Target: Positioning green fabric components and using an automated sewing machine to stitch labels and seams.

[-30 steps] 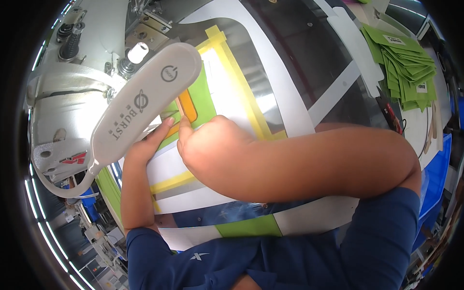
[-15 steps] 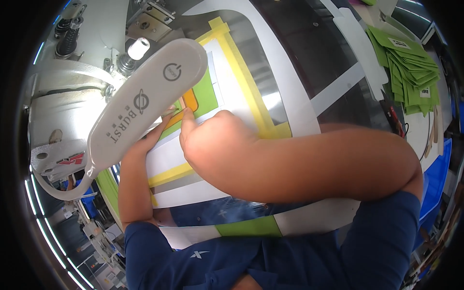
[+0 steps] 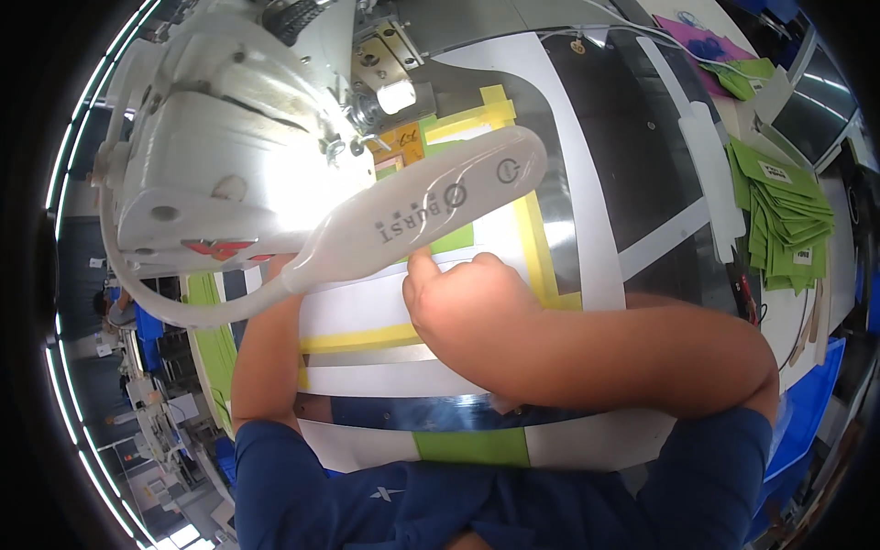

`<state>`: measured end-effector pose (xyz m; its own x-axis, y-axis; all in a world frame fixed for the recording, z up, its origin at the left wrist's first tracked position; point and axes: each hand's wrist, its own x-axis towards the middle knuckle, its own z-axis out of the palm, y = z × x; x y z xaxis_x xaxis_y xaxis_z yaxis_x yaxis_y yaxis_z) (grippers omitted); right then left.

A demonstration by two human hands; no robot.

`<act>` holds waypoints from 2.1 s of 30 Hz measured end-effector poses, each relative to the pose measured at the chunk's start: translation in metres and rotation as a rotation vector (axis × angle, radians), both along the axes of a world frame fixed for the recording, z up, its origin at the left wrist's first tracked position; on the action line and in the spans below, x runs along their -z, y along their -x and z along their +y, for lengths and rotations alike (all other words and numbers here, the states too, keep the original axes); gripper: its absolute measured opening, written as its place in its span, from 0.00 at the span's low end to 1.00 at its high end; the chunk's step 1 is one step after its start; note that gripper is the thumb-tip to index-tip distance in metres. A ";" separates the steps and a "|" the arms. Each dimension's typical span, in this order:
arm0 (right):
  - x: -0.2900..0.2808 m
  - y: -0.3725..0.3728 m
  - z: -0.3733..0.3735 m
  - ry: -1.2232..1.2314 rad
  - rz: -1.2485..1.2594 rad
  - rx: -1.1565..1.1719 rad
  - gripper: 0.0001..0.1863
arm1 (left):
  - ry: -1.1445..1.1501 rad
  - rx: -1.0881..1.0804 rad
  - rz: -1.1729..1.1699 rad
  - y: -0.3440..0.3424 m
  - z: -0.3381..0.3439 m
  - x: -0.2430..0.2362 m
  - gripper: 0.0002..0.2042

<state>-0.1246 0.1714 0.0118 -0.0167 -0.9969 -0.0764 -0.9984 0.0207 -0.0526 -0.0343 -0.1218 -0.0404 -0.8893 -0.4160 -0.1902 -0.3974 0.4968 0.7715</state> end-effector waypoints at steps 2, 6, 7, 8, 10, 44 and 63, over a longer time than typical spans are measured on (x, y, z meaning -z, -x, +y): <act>-0.013 0.004 0.002 -0.060 0.025 -0.017 0.42 | 0.106 -0.015 0.033 -0.013 -0.015 -0.003 0.19; -0.004 -0.002 0.004 0.075 -0.016 0.095 0.50 | 0.322 -0.057 0.091 -0.023 -0.050 -0.010 0.18; -0.006 -0.001 0.006 0.073 -0.009 0.092 0.50 | 0.368 -0.057 0.107 -0.027 -0.054 -0.009 0.18; -0.010 0.001 0.008 0.050 0.039 0.060 0.31 | 0.417 -0.064 0.122 -0.022 -0.057 -0.007 0.18; -0.018 -0.002 0.015 0.026 0.098 0.019 0.13 | 0.514 -0.080 0.155 -0.039 -0.062 -0.007 0.18; -0.034 -0.038 0.041 -0.111 0.000 -0.048 0.21 | 0.560 -0.278 -0.191 -0.102 0.021 -0.093 0.21; -0.031 -0.044 0.038 -0.012 -0.119 0.034 0.20 | 0.528 -0.350 -0.203 -0.183 0.030 -0.102 0.10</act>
<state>-0.0811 0.2093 0.0431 -0.0408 -0.9949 -0.0920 -0.9837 0.0562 -0.1706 0.1487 -0.0921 0.0615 -0.6529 -0.7568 -0.0312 -0.7156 0.6027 0.3531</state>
